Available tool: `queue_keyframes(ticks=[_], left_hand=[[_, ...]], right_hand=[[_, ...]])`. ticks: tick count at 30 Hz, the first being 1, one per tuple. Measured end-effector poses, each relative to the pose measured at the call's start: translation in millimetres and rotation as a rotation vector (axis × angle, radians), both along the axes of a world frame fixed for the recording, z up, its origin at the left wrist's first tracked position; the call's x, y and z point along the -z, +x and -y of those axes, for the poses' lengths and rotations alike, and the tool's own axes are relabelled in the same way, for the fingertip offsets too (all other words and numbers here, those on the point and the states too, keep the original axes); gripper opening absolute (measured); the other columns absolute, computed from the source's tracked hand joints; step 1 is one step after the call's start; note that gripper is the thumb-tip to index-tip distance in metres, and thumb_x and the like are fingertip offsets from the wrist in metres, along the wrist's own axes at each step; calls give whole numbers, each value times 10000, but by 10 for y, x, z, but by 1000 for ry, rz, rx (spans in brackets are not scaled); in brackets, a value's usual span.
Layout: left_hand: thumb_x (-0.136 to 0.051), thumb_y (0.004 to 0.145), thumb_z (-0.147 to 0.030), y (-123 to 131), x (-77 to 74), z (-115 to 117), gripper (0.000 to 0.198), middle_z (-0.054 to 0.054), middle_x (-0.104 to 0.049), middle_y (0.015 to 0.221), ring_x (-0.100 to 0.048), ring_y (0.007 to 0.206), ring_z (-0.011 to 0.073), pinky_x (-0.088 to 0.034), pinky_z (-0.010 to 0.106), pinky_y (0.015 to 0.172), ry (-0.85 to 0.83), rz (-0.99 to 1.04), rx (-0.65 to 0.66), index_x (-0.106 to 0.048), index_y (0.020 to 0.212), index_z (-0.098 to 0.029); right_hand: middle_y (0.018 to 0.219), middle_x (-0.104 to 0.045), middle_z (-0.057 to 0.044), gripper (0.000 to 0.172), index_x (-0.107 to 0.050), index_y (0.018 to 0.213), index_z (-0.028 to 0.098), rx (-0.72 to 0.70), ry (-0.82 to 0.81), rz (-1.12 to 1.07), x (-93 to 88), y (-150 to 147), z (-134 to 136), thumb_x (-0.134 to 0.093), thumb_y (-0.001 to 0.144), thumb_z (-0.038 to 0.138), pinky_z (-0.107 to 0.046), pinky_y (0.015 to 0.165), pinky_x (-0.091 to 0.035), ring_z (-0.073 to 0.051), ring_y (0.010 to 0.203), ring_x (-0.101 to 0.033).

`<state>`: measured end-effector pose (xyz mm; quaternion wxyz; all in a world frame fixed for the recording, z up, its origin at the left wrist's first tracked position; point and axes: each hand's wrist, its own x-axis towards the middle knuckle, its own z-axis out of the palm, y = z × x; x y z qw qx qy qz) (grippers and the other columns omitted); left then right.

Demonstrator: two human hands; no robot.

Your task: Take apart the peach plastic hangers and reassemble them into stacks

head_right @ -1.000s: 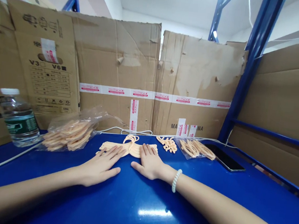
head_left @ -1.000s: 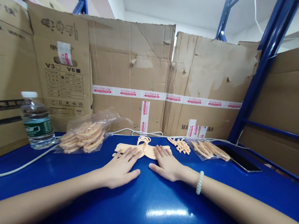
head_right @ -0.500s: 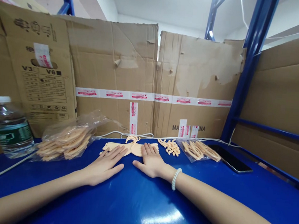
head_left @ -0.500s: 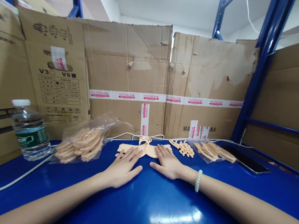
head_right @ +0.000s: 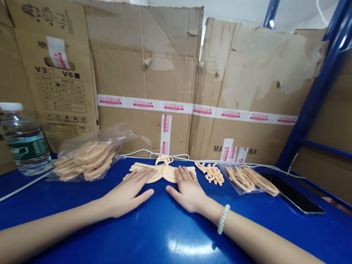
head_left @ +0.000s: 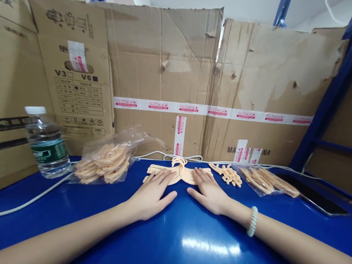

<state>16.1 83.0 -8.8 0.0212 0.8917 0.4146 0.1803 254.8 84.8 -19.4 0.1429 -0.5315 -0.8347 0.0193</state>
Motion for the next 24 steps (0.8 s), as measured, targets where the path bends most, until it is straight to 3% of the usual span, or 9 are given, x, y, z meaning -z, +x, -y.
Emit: queue_keyframes(ticks=[7,12,19,22,24], left_hand=[[-509,887,-262,-1,-26,20,322,121,-586,1267,-498,1215,296,-362,509,1063,158,81,82,-544,1194,-172],[-500,860,-205,-9,-35,37,175,94,-618,1108,-545,1088,279,-415,471,970,193,71,105,-592,1009,-194],[-477,868,-187,-16,-54,63,172,80,-629,1073,-556,1041,262,-416,450,906,200,42,88,-581,1005,-194],[-484,866,-195,-25,-51,56,191,86,-632,1075,-553,1047,267,-408,455,915,204,29,80,-591,1024,-186],[-494,861,-200,-30,-45,49,215,89,-633,1076,-551,1050,269,-406,456,921,202,24,74,-602,1047,-185]], right_hand=[[1528,-297,-228,734,-338,1463,16,-7,55,-14,4,14,8,-351,952,543,-496,1169,-201,-341,1437,-216],[1466,-409,-235,627,-417,1411,28,-35,138,-61,7,15,25,-398,954,458,-498,1148,-265,-340,1398,-316],[1265,-588,-172,371,-589,1215,98,-150,304,-199,-118,46,60,-440,950,310,-412,1042,-401,-262,1179,-532],[1110,-669,-130,298,-651,1094,142,-55,324,-285,-251,222,-14,-430,946,277,-385,946,-456,-240,1054,-598],[1023,-708,-98,267,-681,1029,157,118,298,-296,-360,416,-96,-470,912,272,-358,878,-477,-236,977,-629]])
